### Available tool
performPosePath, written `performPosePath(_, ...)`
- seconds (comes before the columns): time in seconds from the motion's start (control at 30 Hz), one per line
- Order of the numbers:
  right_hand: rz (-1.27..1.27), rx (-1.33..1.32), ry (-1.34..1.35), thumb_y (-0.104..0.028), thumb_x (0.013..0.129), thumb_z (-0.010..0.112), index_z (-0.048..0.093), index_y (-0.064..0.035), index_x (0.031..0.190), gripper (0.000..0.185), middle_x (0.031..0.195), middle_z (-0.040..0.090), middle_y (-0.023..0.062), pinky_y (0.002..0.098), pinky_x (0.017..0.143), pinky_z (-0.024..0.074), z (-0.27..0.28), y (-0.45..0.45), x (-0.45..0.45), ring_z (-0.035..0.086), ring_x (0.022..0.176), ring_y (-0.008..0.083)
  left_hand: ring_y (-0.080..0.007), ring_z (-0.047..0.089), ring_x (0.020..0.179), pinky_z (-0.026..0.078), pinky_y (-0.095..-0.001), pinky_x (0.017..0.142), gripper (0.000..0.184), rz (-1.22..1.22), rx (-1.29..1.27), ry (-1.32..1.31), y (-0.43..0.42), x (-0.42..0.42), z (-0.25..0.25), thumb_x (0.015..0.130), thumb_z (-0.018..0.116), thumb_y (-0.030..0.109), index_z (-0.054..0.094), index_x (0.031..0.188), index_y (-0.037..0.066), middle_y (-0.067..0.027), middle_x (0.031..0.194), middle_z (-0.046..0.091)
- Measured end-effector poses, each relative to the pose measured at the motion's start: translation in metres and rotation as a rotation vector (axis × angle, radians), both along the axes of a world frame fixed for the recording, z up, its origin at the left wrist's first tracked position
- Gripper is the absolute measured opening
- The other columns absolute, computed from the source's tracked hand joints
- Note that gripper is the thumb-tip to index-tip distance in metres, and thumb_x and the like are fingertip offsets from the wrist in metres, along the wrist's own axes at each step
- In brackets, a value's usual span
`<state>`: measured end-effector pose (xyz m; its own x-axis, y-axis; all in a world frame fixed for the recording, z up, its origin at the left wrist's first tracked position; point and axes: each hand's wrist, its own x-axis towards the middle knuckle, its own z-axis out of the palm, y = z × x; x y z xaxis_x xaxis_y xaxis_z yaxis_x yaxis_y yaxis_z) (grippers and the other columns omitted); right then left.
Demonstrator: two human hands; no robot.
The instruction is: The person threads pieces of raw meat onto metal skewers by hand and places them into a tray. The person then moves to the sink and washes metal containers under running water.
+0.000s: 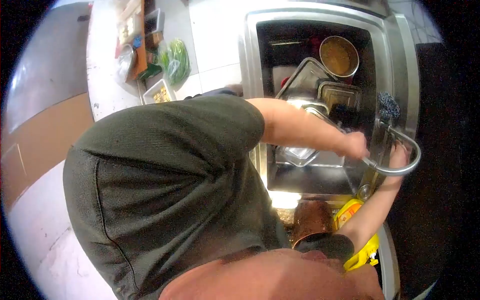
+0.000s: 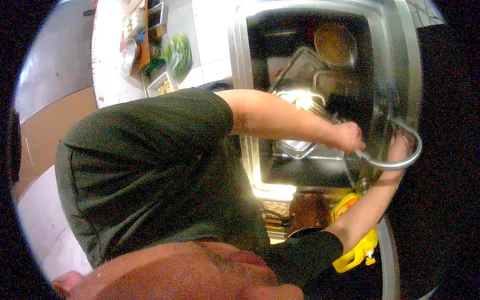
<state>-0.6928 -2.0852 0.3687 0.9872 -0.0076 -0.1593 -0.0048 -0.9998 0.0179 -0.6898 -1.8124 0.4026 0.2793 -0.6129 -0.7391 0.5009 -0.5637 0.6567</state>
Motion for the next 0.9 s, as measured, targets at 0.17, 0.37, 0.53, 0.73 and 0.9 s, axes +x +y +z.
performPosePath(0.17, 0.098, 0.247, -0.113, -0.014, 0.091, 0.057, 0.061, -0.003, 0.108, 0.02, 0.106, 0.063, 0.0159, 0.0412, 0.09, 0.0466, -0.045, -0.044, -0.011, 0.058, 0.104, 0.0324, -0.0207, 0.059, 0.069, 0.051, -0.0398, 0.061, 0.018, 0.466, 0.038, 0.354, -0.022, -0.006, -0.022, 0.092, 0.055, 0.021, 0.067, 0.096, 0.008, -0.0094, 0.076, 0.061)
performPosePath(0.37, 0.134, -0.339, 0.202, -0.019, 0.096, 0.052, 0.047, -0.0028, 0.129, 0.037, 0.123, 0.054, 0.0136, 0.0364, 0.099, 0.0427, -0.039, -0.046, -0.003, 0.053, 0.113, 0.0258, -0.0195, 0.049, 0.043, 0.035, -0.0342, 0.036, 0.026, 0.474, -0.179, 0.38, -0.02, -0.022, -0.022, 0.09, 0.059, 0.021, 0.057, 0.071, 0.003, -0.0115, 0.059, 0.054)
performPosePath(0.53, 0.099, -0.31, 0.134, -0.019, 0.096, 0.053, 0.048, -0.0022, 0.127, 0.036, 0.12, 0.055, 0.0131, 0.0354, 0.095, 0.0431, -0.036, -0.043, -0.001, 0.053, 0.11, 0.0249, -0.017, 0.055, 0.046, 0.042, -0.0313, 0.039, 0.029, 0.371, -0.315, 0.618, -0.008, -0.03, 0.001, 0.096, 0.045, 0.018, 0.058, 0.077, 0.002, -0.0079, 0.057, 0.055)
performPosePath(0.73, 0.024, -0.25, 0.069, -0.019, 0.096, 0.053, 0.05, -0.0014, 0.125, 0.034, 0.115, 0.056, 0.0125, 0.0343, 0.091, 0.0436, -0.034, -0.042, 0.01, 0.054, 0.105, 0.0238, -0.0328, 0.066, 0.073, 0.053, -0.0436, 0.063, 0.031, -0.262, -0.231, -0.508, -0.01, -0.034, -0.008, 0.083, 0.055, 0.033, 0.069, 0.078, 0.005, -0.0164, 0.08, 0.068)
performPosePath(0.9, -0.139, -0.104, -0.009, -0.019, 0.097, 0.054, 0.051, -0.0008, 0.123, 0.032, 0.112, 0.057, 0.0121, 0.0334, 0.088, 0.044, -0.025, -0.035, 0.017, 0.054, 0.101, 0.0229, -0.0338, 0.068, 0.081, 0.055, -0.0451, 0.066, 0.018, -0.758, -0.194, -0.948, 0.012, -0.016, 0.039, 0.074, 0.067, 0.023, 0.073, 0.082, 0.008, -0.0139, 0.086, 0.07)
